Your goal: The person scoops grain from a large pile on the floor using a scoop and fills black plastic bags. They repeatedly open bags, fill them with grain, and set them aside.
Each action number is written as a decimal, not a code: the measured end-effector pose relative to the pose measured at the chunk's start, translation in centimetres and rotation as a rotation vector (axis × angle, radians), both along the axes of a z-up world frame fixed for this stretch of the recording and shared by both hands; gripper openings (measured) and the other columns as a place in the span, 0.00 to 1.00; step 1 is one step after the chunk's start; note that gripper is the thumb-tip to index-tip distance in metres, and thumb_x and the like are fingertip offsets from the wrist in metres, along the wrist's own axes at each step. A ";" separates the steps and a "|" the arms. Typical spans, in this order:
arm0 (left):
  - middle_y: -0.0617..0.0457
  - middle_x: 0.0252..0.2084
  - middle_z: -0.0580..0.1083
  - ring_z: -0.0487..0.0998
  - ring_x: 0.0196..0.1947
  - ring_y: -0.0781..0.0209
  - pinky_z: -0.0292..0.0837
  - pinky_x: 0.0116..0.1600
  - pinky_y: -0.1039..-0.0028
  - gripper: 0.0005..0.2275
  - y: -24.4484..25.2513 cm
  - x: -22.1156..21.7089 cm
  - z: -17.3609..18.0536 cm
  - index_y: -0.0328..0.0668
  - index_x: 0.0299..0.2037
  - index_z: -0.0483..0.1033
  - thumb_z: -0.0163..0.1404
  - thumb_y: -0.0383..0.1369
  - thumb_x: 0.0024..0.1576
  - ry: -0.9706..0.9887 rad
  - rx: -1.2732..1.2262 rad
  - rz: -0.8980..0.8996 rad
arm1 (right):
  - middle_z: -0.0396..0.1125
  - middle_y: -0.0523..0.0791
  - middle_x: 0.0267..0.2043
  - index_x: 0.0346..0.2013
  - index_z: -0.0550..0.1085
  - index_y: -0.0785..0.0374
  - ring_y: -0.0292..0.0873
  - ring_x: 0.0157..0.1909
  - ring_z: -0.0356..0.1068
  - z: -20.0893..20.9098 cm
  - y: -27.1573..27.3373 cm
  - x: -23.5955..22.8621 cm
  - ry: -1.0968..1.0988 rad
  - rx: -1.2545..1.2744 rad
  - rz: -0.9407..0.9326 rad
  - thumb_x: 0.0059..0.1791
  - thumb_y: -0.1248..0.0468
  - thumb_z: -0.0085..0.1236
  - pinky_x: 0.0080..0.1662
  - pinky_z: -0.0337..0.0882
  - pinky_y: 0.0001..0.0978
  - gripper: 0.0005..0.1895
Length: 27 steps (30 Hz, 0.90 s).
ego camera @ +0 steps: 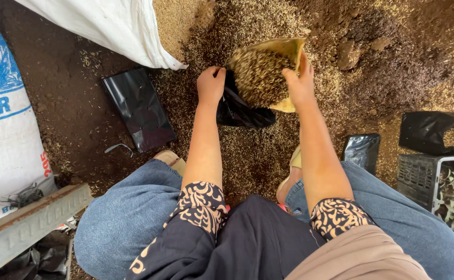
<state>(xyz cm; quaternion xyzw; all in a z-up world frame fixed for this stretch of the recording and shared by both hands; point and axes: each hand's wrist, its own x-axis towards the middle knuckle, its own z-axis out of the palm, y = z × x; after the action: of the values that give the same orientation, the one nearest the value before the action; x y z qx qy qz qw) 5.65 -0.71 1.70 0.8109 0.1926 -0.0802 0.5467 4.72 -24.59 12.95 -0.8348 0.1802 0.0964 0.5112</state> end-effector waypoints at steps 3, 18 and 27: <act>0.45 0.44 0.80 0.81 0.43 0.50 0.74 0.49 0.61 0.14 0.6 -0.2 -2.0 0.37 0.48 0.81 0.49 0.39 0.62 0.028 -0.021 0.074 | 0.49 0.50 0.70 0.74 0.52 0.52 0.53 0.66 0.60 0.9 2.9 -1.4 0.058 -0.140 0.019 0.45 0.58 0.60 0.62 0.69 0.51 0.45; 0.44 0.50 0.77 0.78 0.49 0.47 0.72 0.53 0.62 0.15 2.8 -2.0 -0.1 0.37 0.50 0.80 0.51 0.40 0.61 -0.050 0.035 0.059 | 0.44 0.54 0.68 0.73 0.50 0.46 0.49 0.57 0.64 -0.8 -1.5 1.2 -0.183 -0.290 -0.301 0.39 0.57 0.69 0.51 0.74 0.46 0.52; 0.43 0.61 0.66 0.72 0.57 0.46 0.70 0.57 0.60 0.31 4.1 -3.0 4.4 0.40 0.66 0.64 0.57 0.44 0.54 0.189 0.153 -0.142 | 0.54 0.51 0.71 0.77 0.44 0.45 0.48 0.63 0.66 -12.6 -13.7 1.6 0.192 -0.123 -0.774 0.50 0.42 0.61 0.58 0.74 0.41 0.49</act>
<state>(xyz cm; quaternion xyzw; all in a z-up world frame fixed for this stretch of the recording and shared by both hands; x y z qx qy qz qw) 2.60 3.35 6.11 0.8506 0.1910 -0.1797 0.4557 6.30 -38.32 0.36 -0.7216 0.5336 -0.0367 0.4396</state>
